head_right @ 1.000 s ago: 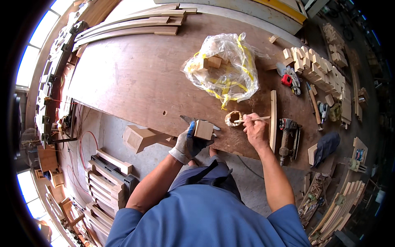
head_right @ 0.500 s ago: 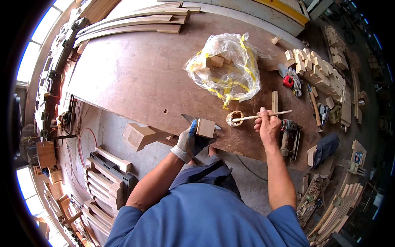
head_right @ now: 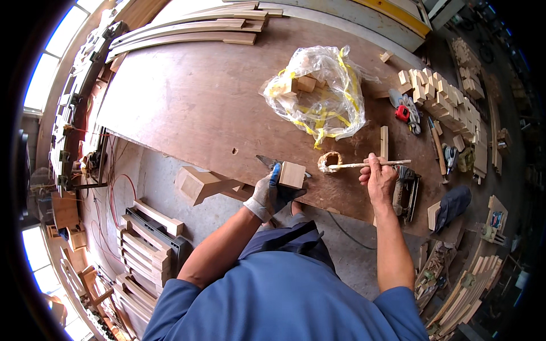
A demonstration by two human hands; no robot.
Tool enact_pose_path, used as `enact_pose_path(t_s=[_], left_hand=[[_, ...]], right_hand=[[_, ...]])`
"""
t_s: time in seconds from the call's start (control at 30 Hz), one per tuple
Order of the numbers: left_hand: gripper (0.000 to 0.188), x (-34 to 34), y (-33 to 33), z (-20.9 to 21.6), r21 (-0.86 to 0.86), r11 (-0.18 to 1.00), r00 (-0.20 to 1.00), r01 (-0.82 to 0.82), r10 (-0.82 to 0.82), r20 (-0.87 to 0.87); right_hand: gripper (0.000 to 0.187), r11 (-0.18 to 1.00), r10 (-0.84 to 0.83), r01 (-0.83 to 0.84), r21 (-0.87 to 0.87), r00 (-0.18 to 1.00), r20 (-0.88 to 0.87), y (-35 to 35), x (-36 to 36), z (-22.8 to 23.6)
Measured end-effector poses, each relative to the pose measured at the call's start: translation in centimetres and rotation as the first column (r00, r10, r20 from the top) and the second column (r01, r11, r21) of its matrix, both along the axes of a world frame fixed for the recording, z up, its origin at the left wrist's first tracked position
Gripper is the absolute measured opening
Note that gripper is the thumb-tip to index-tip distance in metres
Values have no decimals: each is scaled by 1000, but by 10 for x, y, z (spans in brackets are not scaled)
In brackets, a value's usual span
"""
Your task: The person assembles small wooden parts by applying glue to one piece and joining it to another, then securing the joint with a nail gun. The process is repeated for multiple identical wooden components on a workbench.
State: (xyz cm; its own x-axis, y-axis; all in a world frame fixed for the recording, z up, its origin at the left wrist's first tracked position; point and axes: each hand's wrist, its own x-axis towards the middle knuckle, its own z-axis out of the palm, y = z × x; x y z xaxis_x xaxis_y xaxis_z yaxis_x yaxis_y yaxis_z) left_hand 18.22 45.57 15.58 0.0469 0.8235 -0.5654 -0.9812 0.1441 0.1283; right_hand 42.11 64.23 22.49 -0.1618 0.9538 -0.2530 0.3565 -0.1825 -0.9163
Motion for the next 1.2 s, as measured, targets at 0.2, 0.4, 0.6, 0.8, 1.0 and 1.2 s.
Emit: enact_pose_path(t_s=[0.2, 0.4, 0.6, 0.8, 1.0, 1.2], left_hand=[[59, 3, 0, -6, 35, 999, 1000, -16, 16, 19], [57, 7, -3, -2, 29, 999, 999, -39, 39, 12], [55, 9, -5, 4, 56, 997, 997, -52, 48, 55], [52, 9, -7, 16, 13, 998, 998, -56, 56, 9], [54, 9, -8, 18, 7, 998, 998, -62, 62, 22], [57, 8, -10, 9, 55, 997, 998, -54, 53, 30]], right_hand=[[38, 998, -54, 50, -42, 995, -82, 4, 13, 1], [34, 991, -77, 39, -129, 951, -301, -6, 12, 33], [32, 978, 160, -196, -74, 927, -340, -50, -28, 59], [32, 967, 226, -251, -37, 919, -323, -57, -41, 55], [35, 960, 278, -276, 47, 925, -260, -60, -49, 56], [31, 950, 296, -266, 163, 933, -203, -64, -58, 63]])
